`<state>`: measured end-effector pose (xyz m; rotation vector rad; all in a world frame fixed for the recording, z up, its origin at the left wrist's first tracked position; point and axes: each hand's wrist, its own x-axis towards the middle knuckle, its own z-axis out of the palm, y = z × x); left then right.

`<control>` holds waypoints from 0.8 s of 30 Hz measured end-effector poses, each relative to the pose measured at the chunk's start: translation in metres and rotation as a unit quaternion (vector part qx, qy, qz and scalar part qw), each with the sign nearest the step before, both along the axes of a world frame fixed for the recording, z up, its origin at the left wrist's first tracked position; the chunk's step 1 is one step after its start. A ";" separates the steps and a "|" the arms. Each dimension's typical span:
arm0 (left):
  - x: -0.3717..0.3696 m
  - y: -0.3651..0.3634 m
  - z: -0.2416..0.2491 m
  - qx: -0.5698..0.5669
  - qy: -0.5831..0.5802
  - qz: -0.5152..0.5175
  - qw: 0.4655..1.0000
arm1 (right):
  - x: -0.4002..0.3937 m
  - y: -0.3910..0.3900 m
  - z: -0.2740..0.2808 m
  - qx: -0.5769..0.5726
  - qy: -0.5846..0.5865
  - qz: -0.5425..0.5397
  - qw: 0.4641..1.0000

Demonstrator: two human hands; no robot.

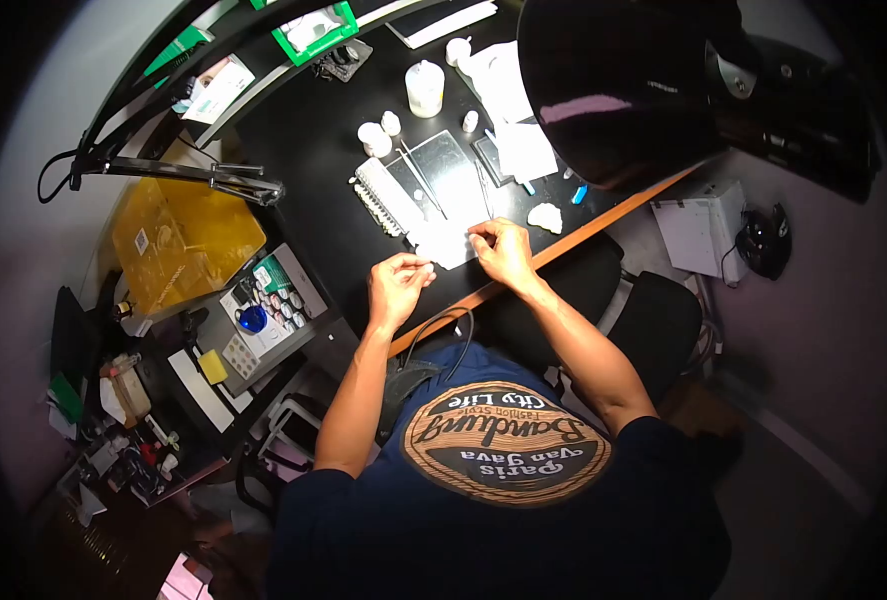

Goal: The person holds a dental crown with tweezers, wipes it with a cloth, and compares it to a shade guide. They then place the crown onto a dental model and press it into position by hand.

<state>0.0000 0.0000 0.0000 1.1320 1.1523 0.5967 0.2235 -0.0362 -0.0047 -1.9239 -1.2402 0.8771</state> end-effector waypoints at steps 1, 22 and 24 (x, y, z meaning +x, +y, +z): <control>0.007 -0.008 -0.002 0.004 0.014 0.000 1.000 | 0.012 -0.008 -0.006 -0.007 -0.029 0.005 1.000; -0.011 0.009 0.019 0.092 0.059 0.015 0.994 | 0.003 -0.004 -0.050 0.308 -0.117 0.075 0.941; -0.016 0.008 0.025 0.086 0.034 0.047 0.995 | 0.006 -0.003 -0.045 0.294 -0.109 0.082 0.946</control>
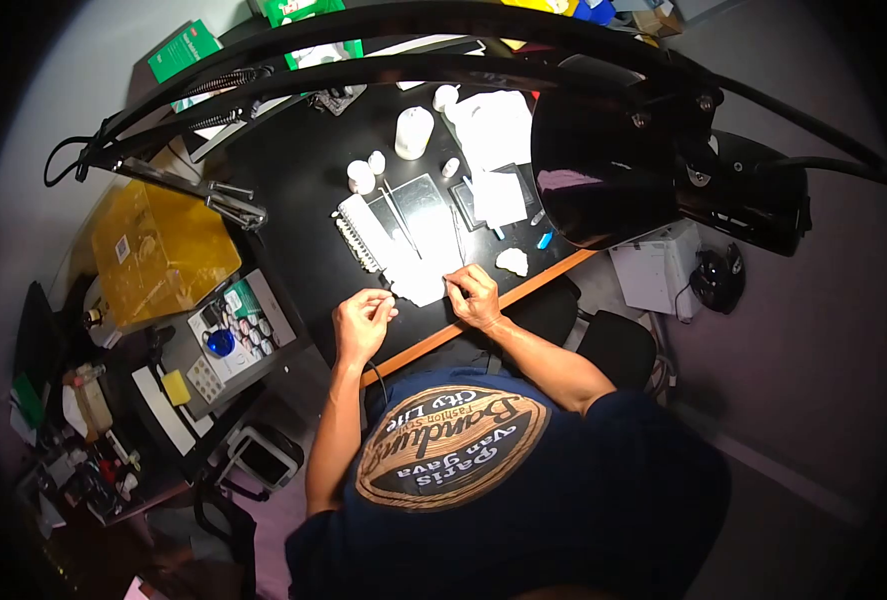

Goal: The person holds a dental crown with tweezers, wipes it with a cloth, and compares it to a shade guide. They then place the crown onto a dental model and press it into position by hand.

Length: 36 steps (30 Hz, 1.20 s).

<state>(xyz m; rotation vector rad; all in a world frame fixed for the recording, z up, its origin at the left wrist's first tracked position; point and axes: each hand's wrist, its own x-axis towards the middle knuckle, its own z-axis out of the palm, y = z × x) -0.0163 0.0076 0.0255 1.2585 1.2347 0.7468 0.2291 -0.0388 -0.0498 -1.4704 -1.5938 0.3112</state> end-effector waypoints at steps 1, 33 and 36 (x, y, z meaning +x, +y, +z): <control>0.000 0.000 0.001 0.000 -0.018 0.016 1.000 | 0.006 0.001 0.006 0.000 0.002 -0.007 1.000; 0.048 0.036 -0.007 0.214 -0.100 0.040 0.971 | 0.270 0.049 0.110 -0.026 -0.226 0.214 0.950; 0.083 0.024 -0.005 0.205 -0.119 0.022 0.971 | 0.256 0.053 0.102 0.101 -0.036 0.225 0.968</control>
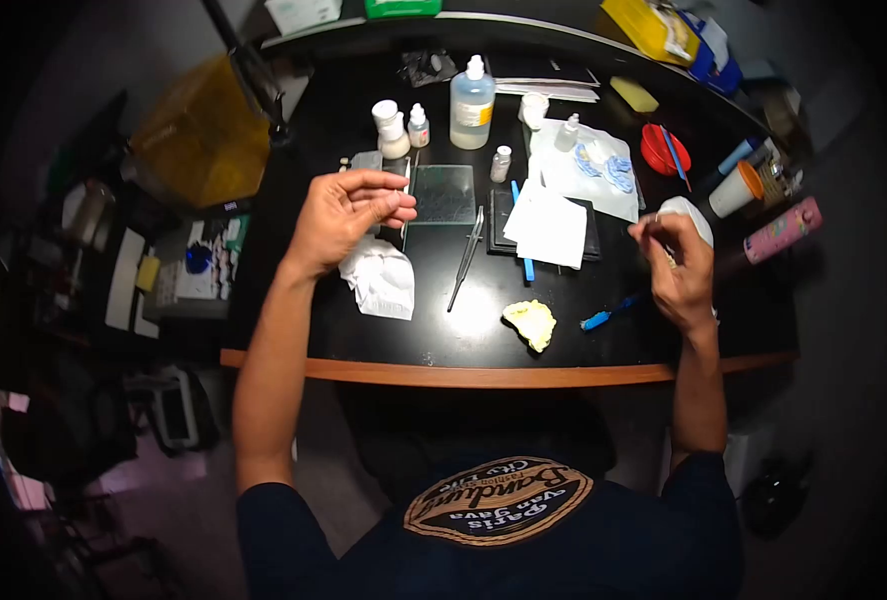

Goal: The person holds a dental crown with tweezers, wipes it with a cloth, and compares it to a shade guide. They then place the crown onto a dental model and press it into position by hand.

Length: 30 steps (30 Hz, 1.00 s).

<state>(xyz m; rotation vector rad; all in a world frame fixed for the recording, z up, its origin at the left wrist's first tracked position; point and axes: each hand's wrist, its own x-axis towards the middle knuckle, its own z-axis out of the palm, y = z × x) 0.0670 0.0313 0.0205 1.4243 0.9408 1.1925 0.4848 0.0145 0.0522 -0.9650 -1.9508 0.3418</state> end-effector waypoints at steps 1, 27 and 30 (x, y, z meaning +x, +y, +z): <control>0.011 -0.001 0.001 0.005 -0.013 -0.011 1.000 | -0.013 0.001 0.000 -0.018 0.084 0.013 0.996; 0.025 0.021 -0.029 -0.041 -0.137 -0.172 0.975 | -0.152 0.002 -0.034 -0.056 0.339 0.241 0.908; 0.025 0.021 -0.027 -0.038 -0.135 -0.170 0.975 | -0.154 0.003 -0.035 -0.056 0.332 0.238 0.911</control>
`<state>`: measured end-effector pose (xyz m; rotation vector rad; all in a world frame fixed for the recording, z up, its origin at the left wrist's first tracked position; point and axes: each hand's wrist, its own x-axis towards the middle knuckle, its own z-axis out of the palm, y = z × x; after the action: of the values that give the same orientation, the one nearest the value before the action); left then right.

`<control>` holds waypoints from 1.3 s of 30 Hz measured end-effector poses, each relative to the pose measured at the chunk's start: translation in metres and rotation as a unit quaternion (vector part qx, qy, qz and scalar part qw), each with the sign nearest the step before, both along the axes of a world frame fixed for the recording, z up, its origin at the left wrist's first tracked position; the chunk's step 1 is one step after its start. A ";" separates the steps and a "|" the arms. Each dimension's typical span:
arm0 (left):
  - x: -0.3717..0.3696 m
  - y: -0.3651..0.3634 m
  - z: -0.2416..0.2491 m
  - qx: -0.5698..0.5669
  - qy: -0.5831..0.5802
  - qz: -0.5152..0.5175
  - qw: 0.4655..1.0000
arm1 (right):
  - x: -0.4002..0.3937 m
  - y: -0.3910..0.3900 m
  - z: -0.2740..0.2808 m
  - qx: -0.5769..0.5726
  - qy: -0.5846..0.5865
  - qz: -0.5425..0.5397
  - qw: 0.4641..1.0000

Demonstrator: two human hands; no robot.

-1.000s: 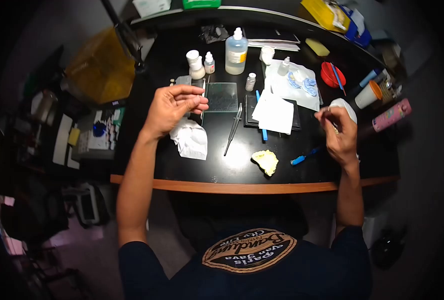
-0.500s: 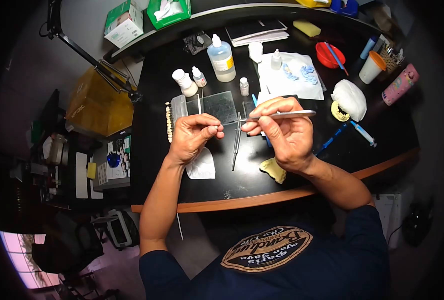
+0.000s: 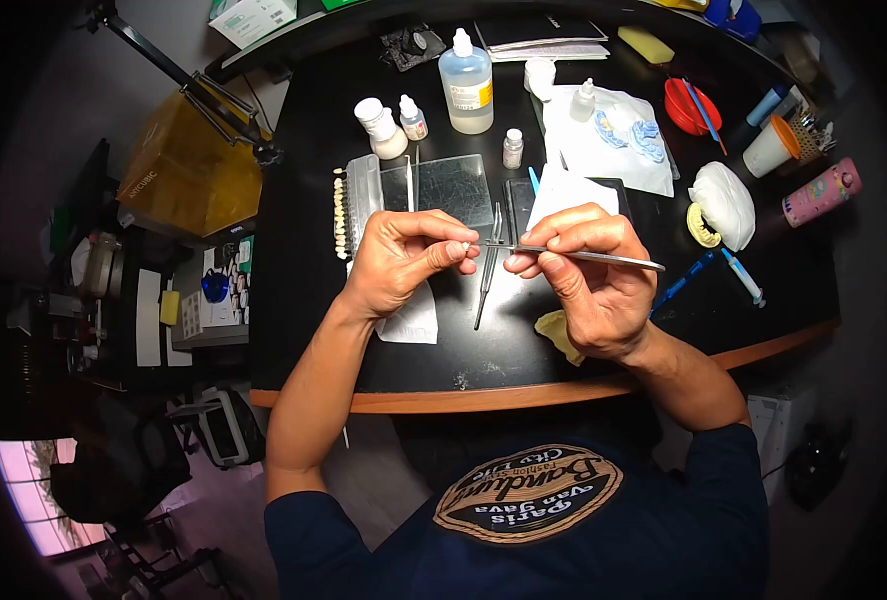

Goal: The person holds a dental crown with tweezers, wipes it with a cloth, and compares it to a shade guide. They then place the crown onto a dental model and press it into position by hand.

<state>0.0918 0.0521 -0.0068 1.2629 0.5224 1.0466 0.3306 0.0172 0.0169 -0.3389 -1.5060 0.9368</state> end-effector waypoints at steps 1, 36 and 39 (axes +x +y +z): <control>0.000 0.001 0.000 0.002 0.001 0.000 1.000 | 0.000 0.000 0.000 0.000 -0.003 -0.001 1.000; -0.028 0.004 0.025 0.042 0.174 0.009 0.984 | -0.006 -0.005 -0.006 0.074 -0.101 -0.080 0.989; -0.028 0.003 0.025 0.043 0.180 0.007 0.983 | -0.005 -0.003 -0.007 0.077 -0.110 -0.062 0.989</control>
<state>0.0638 0.0555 0.0184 1.5398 0.7684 0.8618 0.3260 0.0142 0.0099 -0.4294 -1.7264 0.6969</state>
